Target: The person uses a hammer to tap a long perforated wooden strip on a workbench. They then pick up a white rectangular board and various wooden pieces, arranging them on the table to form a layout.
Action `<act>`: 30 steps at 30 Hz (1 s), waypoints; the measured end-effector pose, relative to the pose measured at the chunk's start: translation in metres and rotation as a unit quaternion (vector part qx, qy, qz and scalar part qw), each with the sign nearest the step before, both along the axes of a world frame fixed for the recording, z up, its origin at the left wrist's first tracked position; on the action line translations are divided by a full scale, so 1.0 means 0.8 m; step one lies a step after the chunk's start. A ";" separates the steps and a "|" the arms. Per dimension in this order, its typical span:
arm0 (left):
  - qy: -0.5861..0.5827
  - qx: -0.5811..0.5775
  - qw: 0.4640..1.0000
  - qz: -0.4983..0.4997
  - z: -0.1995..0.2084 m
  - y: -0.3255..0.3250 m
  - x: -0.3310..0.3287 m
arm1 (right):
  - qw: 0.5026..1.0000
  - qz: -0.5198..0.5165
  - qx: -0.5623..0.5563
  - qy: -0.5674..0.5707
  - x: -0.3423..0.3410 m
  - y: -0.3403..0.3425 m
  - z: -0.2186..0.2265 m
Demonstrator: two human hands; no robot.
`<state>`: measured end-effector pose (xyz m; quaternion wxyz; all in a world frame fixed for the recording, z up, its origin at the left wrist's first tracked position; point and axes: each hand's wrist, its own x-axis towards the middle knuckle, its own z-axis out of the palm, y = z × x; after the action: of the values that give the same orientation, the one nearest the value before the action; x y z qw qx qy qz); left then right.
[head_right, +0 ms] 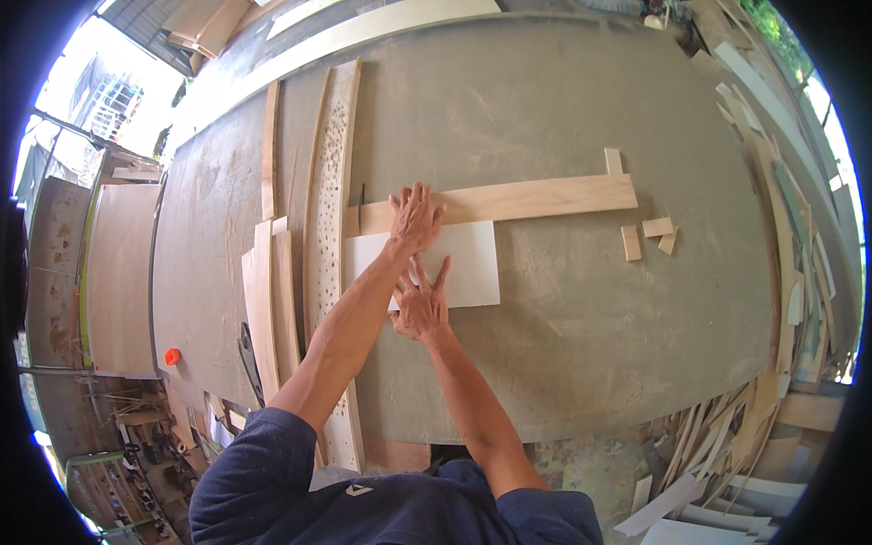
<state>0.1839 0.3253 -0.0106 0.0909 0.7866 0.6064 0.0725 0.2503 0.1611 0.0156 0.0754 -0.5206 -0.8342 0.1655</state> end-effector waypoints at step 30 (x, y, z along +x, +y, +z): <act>-0.090 0.035 0.990 -0.102 0.163 0.028 -0.022 | 1.000 -0.001 -0.029 0.006 -0.006 0.034 0.030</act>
<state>0.1664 0.3477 0.1197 0.1242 0.8372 0.5096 0.1548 0.2455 0.1881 0.0394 0.0656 -0.5227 -0.8278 0.1928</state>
